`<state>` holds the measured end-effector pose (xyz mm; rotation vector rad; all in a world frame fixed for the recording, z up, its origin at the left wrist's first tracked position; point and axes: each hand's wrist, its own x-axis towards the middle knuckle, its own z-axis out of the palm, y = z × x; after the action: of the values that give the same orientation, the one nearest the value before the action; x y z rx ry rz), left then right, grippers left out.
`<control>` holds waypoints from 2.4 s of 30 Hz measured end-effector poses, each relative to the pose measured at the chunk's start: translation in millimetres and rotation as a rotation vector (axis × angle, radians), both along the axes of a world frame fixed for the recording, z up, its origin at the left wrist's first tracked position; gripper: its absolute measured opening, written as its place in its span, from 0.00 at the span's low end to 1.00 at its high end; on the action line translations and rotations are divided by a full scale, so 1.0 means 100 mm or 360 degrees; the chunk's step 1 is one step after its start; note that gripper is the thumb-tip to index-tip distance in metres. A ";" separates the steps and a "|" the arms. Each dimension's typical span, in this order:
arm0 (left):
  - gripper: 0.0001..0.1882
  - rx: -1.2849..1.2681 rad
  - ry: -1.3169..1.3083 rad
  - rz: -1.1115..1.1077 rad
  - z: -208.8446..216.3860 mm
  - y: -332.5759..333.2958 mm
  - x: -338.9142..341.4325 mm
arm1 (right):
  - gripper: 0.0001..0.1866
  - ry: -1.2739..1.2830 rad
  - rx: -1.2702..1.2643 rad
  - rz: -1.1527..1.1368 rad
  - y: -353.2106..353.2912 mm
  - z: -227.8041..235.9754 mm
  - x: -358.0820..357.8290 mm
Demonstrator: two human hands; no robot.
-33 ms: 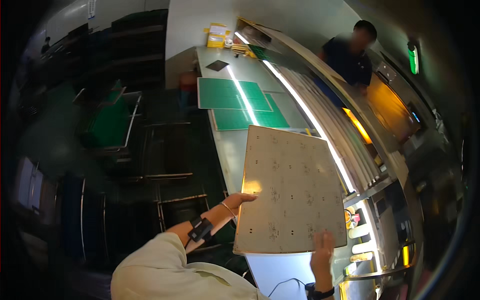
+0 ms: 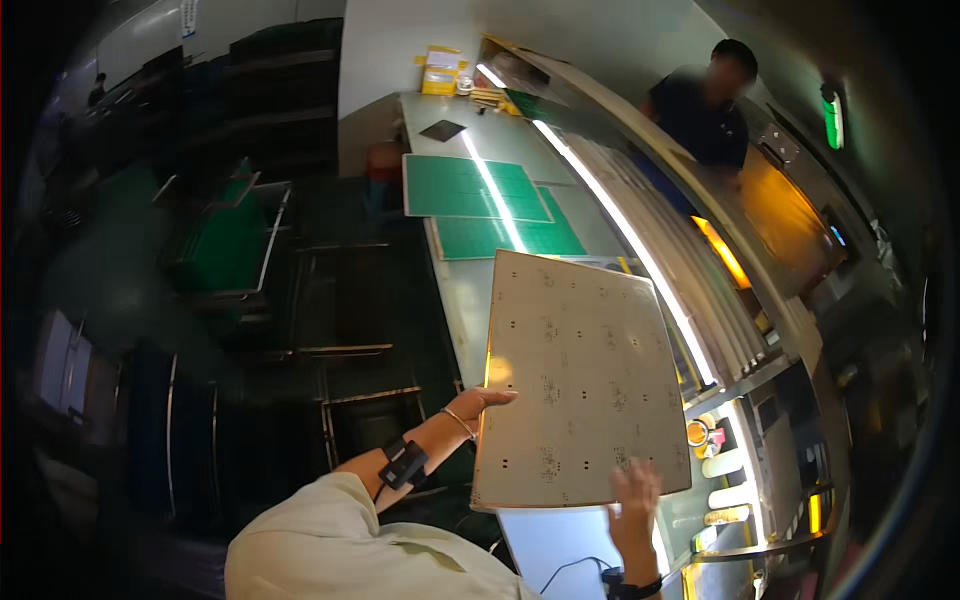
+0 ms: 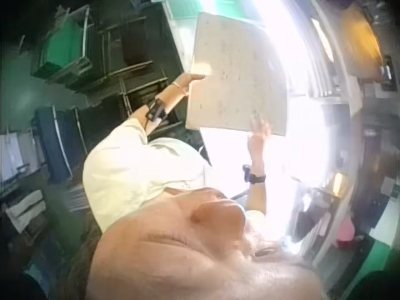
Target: The recorder inspects and sorts various printed materials and films on a lightbox and then places them onto storage racks.
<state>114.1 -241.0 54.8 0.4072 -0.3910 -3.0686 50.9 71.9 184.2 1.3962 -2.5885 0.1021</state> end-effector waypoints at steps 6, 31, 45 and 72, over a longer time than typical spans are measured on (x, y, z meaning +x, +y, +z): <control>0.16 -0.0234 -0.0243 0.0396 -0.02 0.07 0.52 | 0.25 -0.0589 -0.0204 0.0804 -0.95 -0.45 1.00; 0.19 -0.0201 -0.0713 0.0665 -0.72 -0.48 1.07 | 0.07 -0.1250 -0.0434 0.1015 -1.54 -1.35 1.14; 0.32 -0.0213 -0.0232 0.0697 -0.55 -0.40 0.94 | 0.02 -0.1123 -0.0744 0.0383 -1.81 -1.11 1.14; 0.38 -0.1431 -0.0735 0.0879 -0.94 -0.70 0.60 | 0.11 -0.0512 -0.1877 -0.0256 0.22 0.77 0.85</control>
<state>174.0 -310.6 -39.1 0.9381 -1.3087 -1.9705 136.1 94.1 261.2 0.7193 -2.0701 1.5991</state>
